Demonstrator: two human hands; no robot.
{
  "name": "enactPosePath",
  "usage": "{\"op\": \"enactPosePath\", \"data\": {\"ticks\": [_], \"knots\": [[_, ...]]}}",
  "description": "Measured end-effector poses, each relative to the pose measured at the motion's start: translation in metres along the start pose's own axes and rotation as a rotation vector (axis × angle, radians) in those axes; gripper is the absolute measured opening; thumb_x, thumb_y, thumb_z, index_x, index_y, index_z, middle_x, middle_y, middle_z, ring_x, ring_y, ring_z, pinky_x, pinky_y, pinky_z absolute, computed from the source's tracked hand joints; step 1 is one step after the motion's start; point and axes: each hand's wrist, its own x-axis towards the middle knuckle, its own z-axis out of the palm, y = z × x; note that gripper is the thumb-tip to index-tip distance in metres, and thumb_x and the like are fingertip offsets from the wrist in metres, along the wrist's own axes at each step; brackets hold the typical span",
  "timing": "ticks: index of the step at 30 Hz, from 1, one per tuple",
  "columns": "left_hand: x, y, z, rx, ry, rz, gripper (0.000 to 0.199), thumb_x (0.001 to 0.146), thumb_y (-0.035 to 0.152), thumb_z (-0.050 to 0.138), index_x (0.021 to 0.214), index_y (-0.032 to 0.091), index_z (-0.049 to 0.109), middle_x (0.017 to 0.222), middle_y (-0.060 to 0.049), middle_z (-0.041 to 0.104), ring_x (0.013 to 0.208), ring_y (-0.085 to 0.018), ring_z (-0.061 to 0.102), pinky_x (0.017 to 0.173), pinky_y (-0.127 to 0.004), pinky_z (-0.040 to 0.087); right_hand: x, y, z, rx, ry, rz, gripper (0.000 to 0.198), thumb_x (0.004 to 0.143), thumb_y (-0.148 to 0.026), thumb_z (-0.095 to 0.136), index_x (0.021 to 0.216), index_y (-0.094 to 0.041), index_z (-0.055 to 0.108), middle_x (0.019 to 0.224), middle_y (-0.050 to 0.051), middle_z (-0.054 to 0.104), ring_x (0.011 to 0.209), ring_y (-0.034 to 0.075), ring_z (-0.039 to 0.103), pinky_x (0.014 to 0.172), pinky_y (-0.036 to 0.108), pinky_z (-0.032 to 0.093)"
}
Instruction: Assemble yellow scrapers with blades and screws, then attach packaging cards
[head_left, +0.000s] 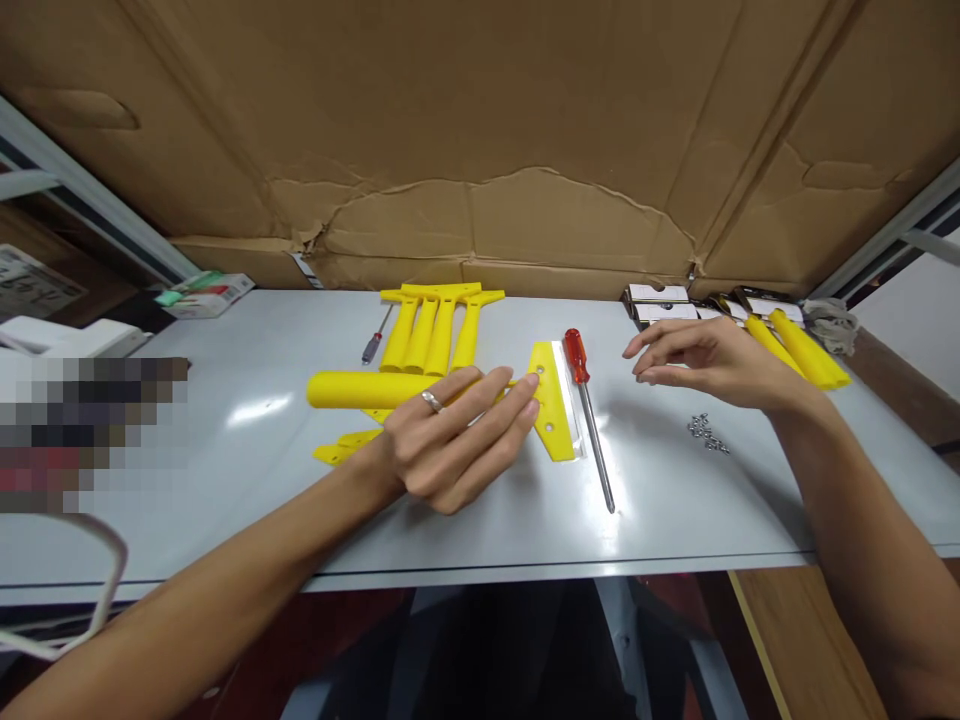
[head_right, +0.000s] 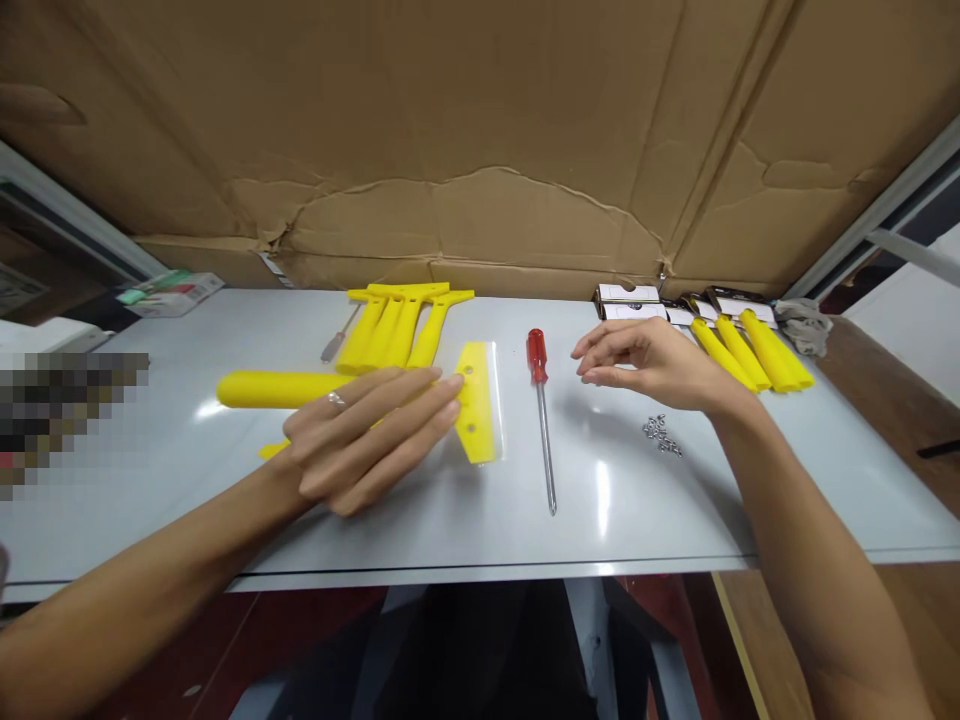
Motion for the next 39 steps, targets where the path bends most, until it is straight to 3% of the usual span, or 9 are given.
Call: {"op": "enactPosePath", "data": {"ticks": [4,6,9,13,19,23,29,35,39], "knots": [[-0.009,0.009,0.012,0.016,0.050,0.013,0.027,0.094,0.012,0.066,0.115,0.028,0.071,0.126,-0.004,0.078,0.110,-0.026,0.078,0.077,-0.039,0.072,0.003,-0.027,0.039,0.186,0.224,-0.368,0.013,0.090,-0.026,0.073,0.097,-0.017,0.078,0.110,0.007,0.071,0.107,0.009,0.068,0.090,0.022,0.059],[-0.010,0.017,0.017,0.012,0.053,-0.029,0.027,0.095,0.012,0.065,0.118,0.024,0.070,0.129,-0.007,0.076,0.115,-0.028,0.076,0.083,-0.041,0.071,0.003,-0.034,0.060,0.129,0.238,-0.526,0.014,0.091,-0.016,0.070,0.103,-0.016,0.077,0.105,0.005,0.072,0.102,0.006,0.068,0.093,0.022,0.058],[-0.006,0.031,0.016,-0.005,0.068,-0.119,0.025,0.096,0.007,0.062,0.118,0.015,0.068,0.127,-0.015,0.076,0.119,-0.031,0.074,0.091,-0.046,0.068,0.004,-0.037,0.083,0.060,0.242,-0.648,0.018,0.089,-0.009,0.069,0.107,-0.013,0.074,0.099,0.003,0.072,0.095,0.004,0.067,0.088,0.021,0.057],[-0.001,0.033,0.011,0.025,0.021,-0.120,0.023,0.096,0.006,0.061,0.116,0.016,0.069,0.127,-0.013,0.076,0.119,-0.029,0.074,0.091,-0.045,0.068,0.005,-0.038,0.094,0.013,0.311,-0.684,0.017,0.089,-0.009,0.070,0.105,-0.012,0.071,0.097,0.003,0.072,0.092,0.005,0.065,0.085,0.022,0.056],[-0.003,0.015,0.016,0.077,0.081,0.144,0.016,0.092,0.009,0.066,0.105,0.009,0.075,0.123,-0.021,0.076,0.106,-0.032,0.078,0.078,-0.041,0.069,0.006,-0.041,0.097,-0.122,0.349,-0.724,0.009,0.092,-0.013,0.067,0.101,-0.013,0.070,0.098,0.005,0.069,0.090,0.005,0.059,0.083,0.023,0.053],[-0.011,0.017,0.020,0.008,0.070,-0.005,0.023,0.095,0.011,0.062,0.112,0.019,0.074,0.133,-0.012,0.074,0.111,-0.030,0.077,0.082,-0.042,0.069,0.005,-0.040,0.103,-0.253,0.404,-0.727,0.012,0.091,-0.012,0.067,0.103,-0.015,0.068,0.098,0.005,0.067,0.088,0.005,0.054,0.079,0.022,0.052],[-0.012,0.012,0.022,-0.136,0.043,-0.042,0.034,0.093,0.012,0.065,0.123,0.027,0.073,0.130,-0.007,0.076,0.110,-0.029,0.078,0.081,-0.040,0.071,0.002,-0.038,0.103,-0.402,0.435,-0.751,0.019,0.091,-0.009,0.063,0.108,-0.017,0.065,0.101,0.004,0.068,0.086,0.006,0.052,0.072,0.020,0.049],[0.001,0.008,0.023,0.025,0.107,0.024,0.022,0.090,0.008,0.066,0.108,0.018,0.074,0.112,-0.012,0.081,0.092,-0.028,0.080,0.068,-0.037,0.068,0.003,-0.037,0.096,-0.265,0.344,-0.724,0.021,0.092,-0.014,0.065,0.112,-0.015,0.070,0.106,0.006,0.066,0.093,0.006,0.055,0.082,0.024,0.053],[-0.004,0.006,0.027,-0.034,0.098,-0.098,0.027,0.090,0.011,0.068,0.113,0.023,0.073,0.113,-0.008,0.081,0.091,-0.025,0.081,0.066,-0.034,0.066,0.002,-0.040,0.093,-0.096,0.277,-0.646,0.025,0.096,-0.023,0.062,0.117,-0.015,0.074,0.114,0.009,0.066,0.104,0.009,0.060,0.090,0.027,0.055]]}}
